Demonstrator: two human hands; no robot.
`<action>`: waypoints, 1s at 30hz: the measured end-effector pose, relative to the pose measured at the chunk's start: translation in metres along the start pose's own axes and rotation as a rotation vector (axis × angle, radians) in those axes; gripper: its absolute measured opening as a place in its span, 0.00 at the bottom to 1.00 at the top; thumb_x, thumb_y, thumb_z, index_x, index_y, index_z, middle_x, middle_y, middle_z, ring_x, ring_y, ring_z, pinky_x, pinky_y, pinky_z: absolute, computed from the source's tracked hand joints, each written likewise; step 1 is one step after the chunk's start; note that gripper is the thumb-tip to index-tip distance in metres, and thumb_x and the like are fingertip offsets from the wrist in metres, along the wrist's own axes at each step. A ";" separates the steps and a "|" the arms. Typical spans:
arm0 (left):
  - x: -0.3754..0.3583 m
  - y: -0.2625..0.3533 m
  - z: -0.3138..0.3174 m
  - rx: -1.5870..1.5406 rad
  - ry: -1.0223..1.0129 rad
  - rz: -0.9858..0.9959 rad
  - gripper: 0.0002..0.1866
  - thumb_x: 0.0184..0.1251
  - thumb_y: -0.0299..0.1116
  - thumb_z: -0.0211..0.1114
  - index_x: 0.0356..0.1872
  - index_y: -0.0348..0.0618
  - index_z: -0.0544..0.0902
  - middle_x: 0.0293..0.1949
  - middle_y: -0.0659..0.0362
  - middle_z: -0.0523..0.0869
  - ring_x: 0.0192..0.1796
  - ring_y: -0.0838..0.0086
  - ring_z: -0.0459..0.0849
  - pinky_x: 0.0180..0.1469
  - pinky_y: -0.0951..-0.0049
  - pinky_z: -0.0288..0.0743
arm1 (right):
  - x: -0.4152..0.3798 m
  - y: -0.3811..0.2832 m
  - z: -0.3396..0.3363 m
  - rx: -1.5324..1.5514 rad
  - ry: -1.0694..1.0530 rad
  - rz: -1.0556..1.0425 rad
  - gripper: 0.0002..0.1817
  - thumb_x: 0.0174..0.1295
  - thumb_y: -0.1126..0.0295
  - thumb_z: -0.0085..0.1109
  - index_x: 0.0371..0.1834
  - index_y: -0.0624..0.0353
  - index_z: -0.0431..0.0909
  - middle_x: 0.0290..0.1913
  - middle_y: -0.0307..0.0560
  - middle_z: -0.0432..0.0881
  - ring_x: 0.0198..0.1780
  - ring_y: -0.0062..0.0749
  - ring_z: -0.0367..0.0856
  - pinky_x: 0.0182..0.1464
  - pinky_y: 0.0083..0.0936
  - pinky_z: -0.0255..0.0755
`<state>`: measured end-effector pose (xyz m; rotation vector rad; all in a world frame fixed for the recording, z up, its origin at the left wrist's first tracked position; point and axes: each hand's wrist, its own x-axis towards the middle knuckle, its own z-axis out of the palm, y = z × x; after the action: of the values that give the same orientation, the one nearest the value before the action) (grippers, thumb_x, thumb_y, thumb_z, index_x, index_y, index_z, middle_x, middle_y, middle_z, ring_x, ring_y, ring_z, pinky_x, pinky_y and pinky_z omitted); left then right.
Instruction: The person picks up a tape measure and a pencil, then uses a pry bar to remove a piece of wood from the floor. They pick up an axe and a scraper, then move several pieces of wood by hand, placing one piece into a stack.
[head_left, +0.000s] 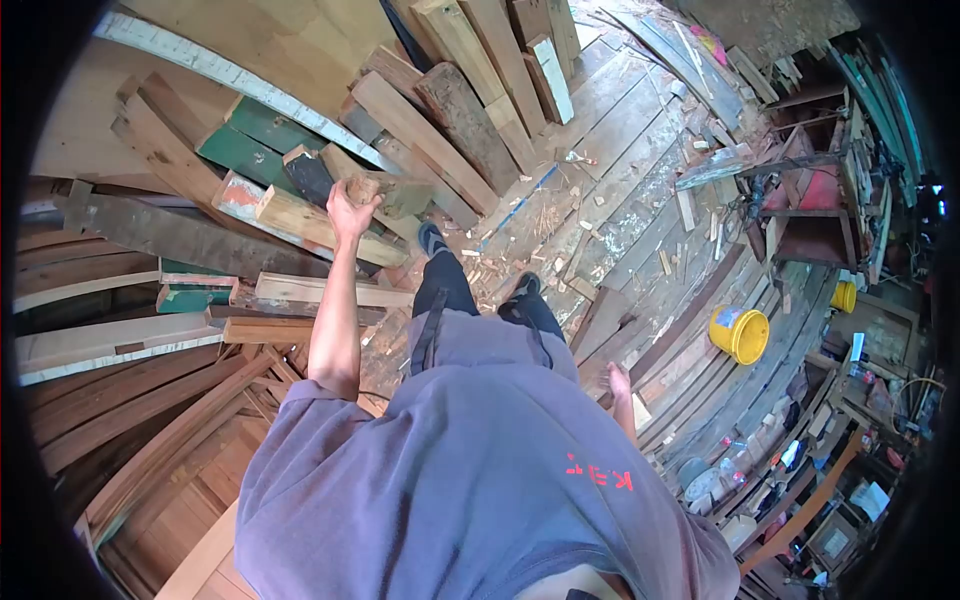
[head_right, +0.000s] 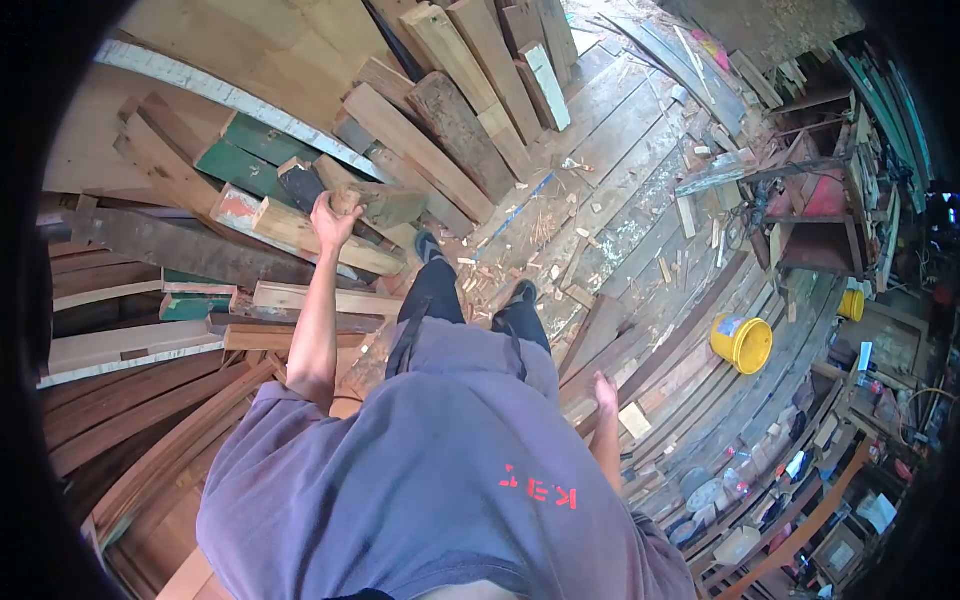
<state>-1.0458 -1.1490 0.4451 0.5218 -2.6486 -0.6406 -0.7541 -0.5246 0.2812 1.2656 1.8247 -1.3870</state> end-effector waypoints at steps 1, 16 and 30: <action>0.000 0.002 0.002 -0.003 -0.001 -0.020 0.33 0.32 0.42 0.78 0.42 0.32 0.77 0.41 0.45 0.81 0.45 0.55 0.81 0.50 0.62 0.73 | 0.005 -0.003 -0.009 0.022 -0.032 0.043 0.20 0.65 0.61 0.45 0.54 0.65 0.65 0.42 0.60 0.79 0.36 0.46 0.83 0.37 0.36 0.80; -0.025 -0.024 0.038 -0.115 -0.108 -0.201 0.33 0.30 0.42 0.79 0.40 0.31 0.79 0.40 0.43 0.81 0.46 0.53 0.80 0.51 0.61 0.74 | -0.058 -0.015 -0.028 0.066 -0.017 0.147 0.12 0.65 0.64 0.46 0.45 0.60 0.70 0.30 0.49 0.80 0.27 0.35 0.81 0.25 0.27 0.77; 0.014 -0.175 0.193 -0.102 -0.435 -0.219 0.33 0.32 0.35 0.77 0.46 0.39 0.75 0.48 0.47 0.78 0.51 0.52 0.77 0.52 0.59 0.73 | -0.159 -0.008 0.035 -0.178 0.003 0.054 0.10 0.67 0.64 0.44 0.40 0.60 0.69 0.30 0.49 0.79 0.25 0.35 0.81 0.24 0.27 0.75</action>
<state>-1.0938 -1.2307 0.2022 0.7192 -2.9591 -1.0553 -0.6973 -0.6157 0.4040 1.2167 1.8567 -1.1666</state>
